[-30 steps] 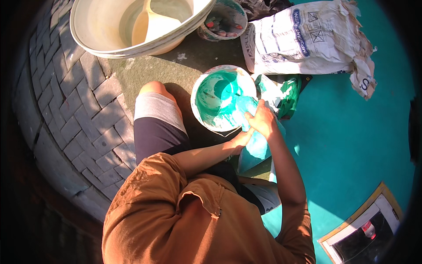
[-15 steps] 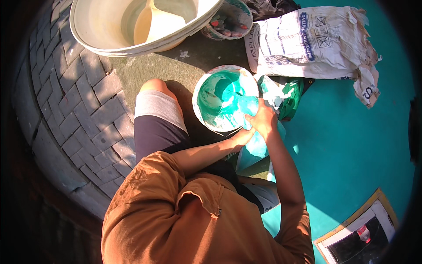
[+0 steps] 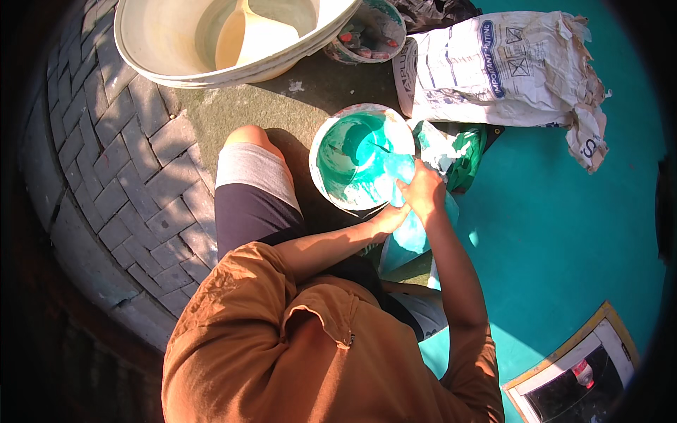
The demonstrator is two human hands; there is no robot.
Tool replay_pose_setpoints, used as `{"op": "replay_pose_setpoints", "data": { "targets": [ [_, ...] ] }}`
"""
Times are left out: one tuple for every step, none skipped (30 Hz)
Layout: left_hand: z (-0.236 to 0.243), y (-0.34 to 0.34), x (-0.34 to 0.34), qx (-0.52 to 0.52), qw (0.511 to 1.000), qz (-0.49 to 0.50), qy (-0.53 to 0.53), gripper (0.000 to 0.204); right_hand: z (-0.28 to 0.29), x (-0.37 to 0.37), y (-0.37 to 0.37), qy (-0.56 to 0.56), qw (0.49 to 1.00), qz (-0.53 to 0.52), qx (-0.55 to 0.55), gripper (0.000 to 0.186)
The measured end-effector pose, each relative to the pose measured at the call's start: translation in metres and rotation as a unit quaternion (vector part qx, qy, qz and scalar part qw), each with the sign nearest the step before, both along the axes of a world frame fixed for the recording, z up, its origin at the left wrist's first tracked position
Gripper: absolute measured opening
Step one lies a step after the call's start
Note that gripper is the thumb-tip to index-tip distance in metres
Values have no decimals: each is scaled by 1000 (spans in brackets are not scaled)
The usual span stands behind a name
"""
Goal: The person sits on a paved outdoor area and prepares a green paint mixture. They open a black plastic bag, remove a green cloth, and use it to wipe the inside of a paint bucket. They then scoop water from a larger bucket with a yellow scoop and pour it into the paint bucket, followed by stirring the mixture with a metal tool.
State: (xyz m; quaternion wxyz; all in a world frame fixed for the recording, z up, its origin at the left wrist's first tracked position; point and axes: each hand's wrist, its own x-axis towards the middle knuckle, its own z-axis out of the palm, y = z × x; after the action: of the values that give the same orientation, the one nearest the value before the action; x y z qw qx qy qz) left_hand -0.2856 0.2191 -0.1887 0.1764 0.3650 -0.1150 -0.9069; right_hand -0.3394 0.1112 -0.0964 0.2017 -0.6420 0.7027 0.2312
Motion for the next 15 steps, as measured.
{"op": "replay_pose_setpoints", "data": {
  "targets": [
    [0,1,-1,-6,1000,12,-10,55,0,0,0,-2,1000,0,0,59],
    [0,2,-3,-12,999,23,-20,54,1,0,0,-4,1000,0,0,57],
    [0,3,-4,-18,999,35,-31,53,1,-1,0,-6,1000,0,-1,55],
    [-1,4,-6,-19,998,37,-37,52,0,-1,1,-4,1000,4,1,52],
    [-2,5,-8,-19,998,40,-44,51,-1,-2,2,-2,1000,7,2,50],
    [-4,7,-10,-19,998,42,-50,50,-2,-2,3,0,1000,11,4,48],
    [0,3,-6,-15,999,12,-47,50,-2,-3,3,0,1000,9,-1,45],
    [6,-2,0,-11,999,-18,-43,50,-2,-4,4,1,1000,8,-6,43],
    [12,-8,5,-7,998,-48,-39,51,-2,-5,5,2,1000,6,-11,41],
    [8,-7,4,-10,996,-70,-48,51,-2,-5,6,0,1000,12,-17,40],
    [-1,-4,0,-13,994,-92,-57,52,-4,-5,7,-3,1000,18,-24,39],
    [-8,0,-4,-20,994,-92,-63,53,-5,-6,7,-6,999,23,-30,38],
    [-16,3,-9,-28,993,-94,-66,55,-6,-9,8,-7,999,21,-32,37],
    [-20,7,-12,-41,994,-72,-68,56,-7,-8,8,-10,999,23,-34,36],
    [-25,11,-15,-50,995,-53,-70,57,-7,-8,8,-13,999,24,-37,35]
  ]
}}
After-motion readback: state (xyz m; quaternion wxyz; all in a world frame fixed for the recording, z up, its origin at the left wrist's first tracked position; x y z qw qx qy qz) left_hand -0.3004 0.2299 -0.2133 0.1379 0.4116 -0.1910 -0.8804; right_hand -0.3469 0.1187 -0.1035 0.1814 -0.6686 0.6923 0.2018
